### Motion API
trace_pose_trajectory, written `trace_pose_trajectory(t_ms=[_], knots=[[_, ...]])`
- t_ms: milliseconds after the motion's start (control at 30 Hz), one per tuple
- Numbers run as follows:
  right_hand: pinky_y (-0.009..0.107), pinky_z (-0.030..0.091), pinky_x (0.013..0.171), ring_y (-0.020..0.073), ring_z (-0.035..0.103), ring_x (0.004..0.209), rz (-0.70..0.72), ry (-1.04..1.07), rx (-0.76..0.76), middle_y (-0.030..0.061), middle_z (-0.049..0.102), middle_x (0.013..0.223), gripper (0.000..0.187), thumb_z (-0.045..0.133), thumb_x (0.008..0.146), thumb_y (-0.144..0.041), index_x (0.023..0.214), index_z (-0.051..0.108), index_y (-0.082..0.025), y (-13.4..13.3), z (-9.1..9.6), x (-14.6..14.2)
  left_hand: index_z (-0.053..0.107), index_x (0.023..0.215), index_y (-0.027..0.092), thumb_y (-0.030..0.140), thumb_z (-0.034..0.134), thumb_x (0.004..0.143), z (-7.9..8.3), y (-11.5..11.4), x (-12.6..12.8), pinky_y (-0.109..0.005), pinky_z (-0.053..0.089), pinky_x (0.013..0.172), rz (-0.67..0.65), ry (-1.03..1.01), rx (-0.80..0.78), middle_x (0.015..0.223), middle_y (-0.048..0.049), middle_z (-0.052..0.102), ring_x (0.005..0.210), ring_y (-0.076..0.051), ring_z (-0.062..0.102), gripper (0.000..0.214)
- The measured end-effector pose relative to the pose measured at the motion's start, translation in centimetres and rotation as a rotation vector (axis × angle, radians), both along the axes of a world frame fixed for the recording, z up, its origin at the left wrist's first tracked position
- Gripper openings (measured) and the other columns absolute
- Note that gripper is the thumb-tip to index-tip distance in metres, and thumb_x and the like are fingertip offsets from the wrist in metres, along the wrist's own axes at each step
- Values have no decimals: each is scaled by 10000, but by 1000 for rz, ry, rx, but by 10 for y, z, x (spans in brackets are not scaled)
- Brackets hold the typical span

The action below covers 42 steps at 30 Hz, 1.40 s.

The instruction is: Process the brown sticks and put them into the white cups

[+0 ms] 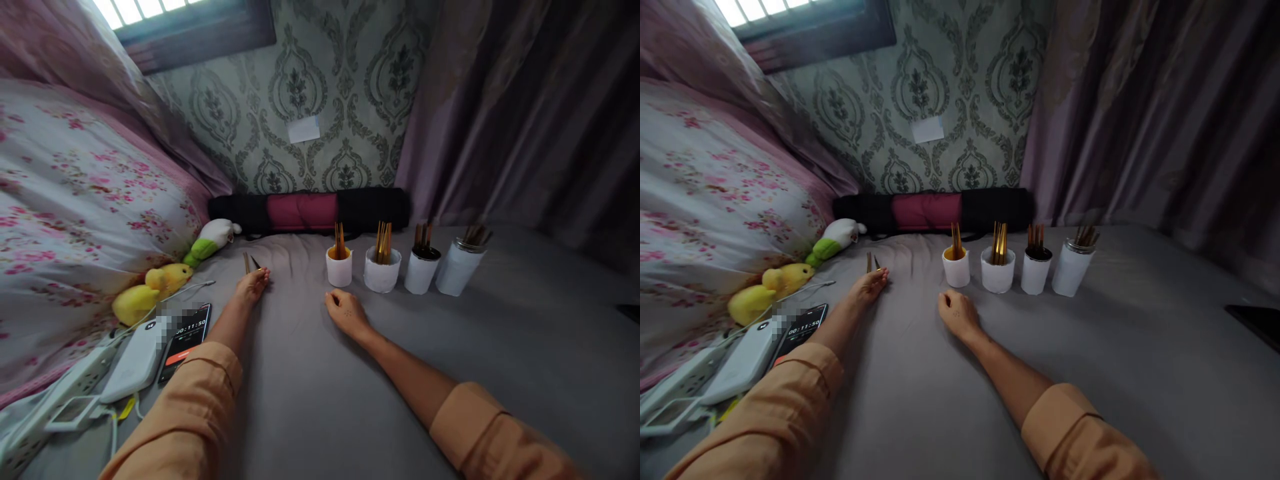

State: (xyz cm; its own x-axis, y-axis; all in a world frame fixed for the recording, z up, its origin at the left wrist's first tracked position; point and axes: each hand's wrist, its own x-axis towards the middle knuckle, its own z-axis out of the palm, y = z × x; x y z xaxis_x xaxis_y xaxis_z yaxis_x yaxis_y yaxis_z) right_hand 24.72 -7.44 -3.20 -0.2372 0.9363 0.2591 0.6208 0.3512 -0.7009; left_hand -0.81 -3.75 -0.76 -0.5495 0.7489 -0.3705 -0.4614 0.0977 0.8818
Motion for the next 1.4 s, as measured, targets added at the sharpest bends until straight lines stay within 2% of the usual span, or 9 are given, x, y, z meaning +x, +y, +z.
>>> trace_pose_trajectory(t_ms=[367,800,1400], knots=[[216,249,529,103,476,576,0,-9,11,15,596,613,322,378,835,-336,657,590,-170,2,-2,-1,589,722,90,25,542,699,-10,-7,15,-150,434,478,-22,47,130,631,-32,595,503,-57,534,83],[213,272,541,109,496,598,1,4,-19,29,631,657,317,386,829,-332,677,606,-163,1,-1,0,623,776,93,117,630,660,-5,-27,62,-174,422,519,-126,84,213,695,-52,617,553,-67,540,119],[198,335,555,114,534,585,36,102,-57,32,632,650,375,347,856,-370,734,637,-167,-1,4,2,660,844,121,308,719,575,-14,-59,120,-184,387,505,-281,173,241,725,-66,632,556,-76,523,333]])
